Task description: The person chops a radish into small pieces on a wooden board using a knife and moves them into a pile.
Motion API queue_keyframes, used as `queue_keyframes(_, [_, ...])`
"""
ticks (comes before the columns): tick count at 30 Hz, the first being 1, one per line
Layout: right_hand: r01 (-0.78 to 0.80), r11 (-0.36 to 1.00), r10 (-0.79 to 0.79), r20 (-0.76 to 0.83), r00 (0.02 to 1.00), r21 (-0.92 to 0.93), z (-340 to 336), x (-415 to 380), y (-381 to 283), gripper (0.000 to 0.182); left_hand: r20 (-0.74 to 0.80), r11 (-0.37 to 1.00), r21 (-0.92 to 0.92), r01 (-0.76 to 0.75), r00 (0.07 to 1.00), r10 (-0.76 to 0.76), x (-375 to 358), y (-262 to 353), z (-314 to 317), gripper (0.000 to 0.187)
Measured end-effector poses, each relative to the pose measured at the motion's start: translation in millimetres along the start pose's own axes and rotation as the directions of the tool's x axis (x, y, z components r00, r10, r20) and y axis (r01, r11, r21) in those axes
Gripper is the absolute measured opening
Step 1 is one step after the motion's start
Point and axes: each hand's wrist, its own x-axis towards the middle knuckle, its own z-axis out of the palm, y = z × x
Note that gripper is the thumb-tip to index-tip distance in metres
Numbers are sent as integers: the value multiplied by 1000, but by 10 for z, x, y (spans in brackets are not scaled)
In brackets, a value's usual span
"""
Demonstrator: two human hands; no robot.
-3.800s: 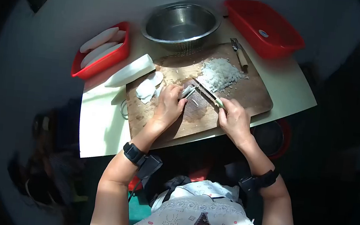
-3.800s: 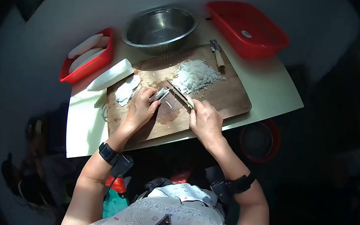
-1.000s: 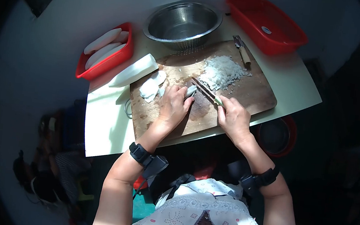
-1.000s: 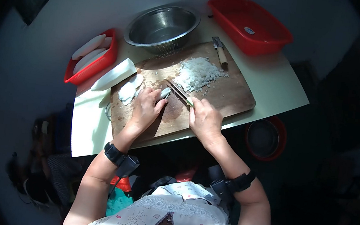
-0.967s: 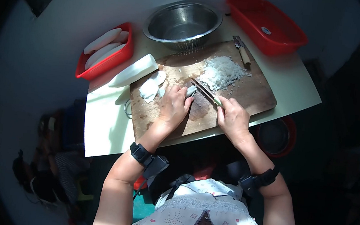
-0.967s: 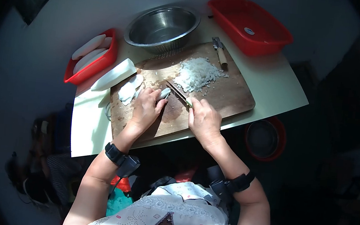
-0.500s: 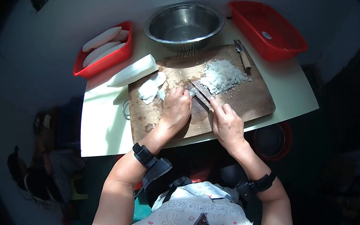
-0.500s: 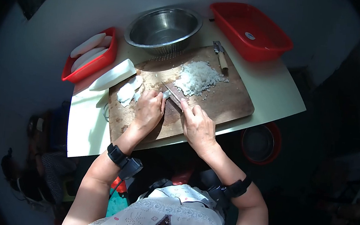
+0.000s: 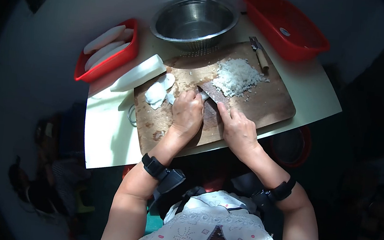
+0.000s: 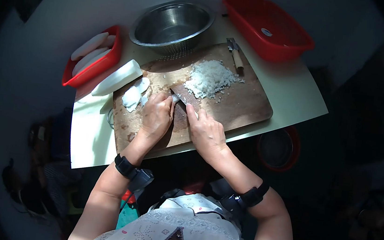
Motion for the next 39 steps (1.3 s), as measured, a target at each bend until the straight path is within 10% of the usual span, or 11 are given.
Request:
queue_keyframes(8, [-24, 981, 37, -65, 997, 194, -91, -1, 125, 36, 80, 944, -231, 236, 971, -223, 48, -12, -55, 10])
queue_keyframes(39, [45, 995, -41, -49, 998, 85, -78, -9, 90, 40, 47, 977, -136, 166, 986, -161, 81, 23, -83, 10])
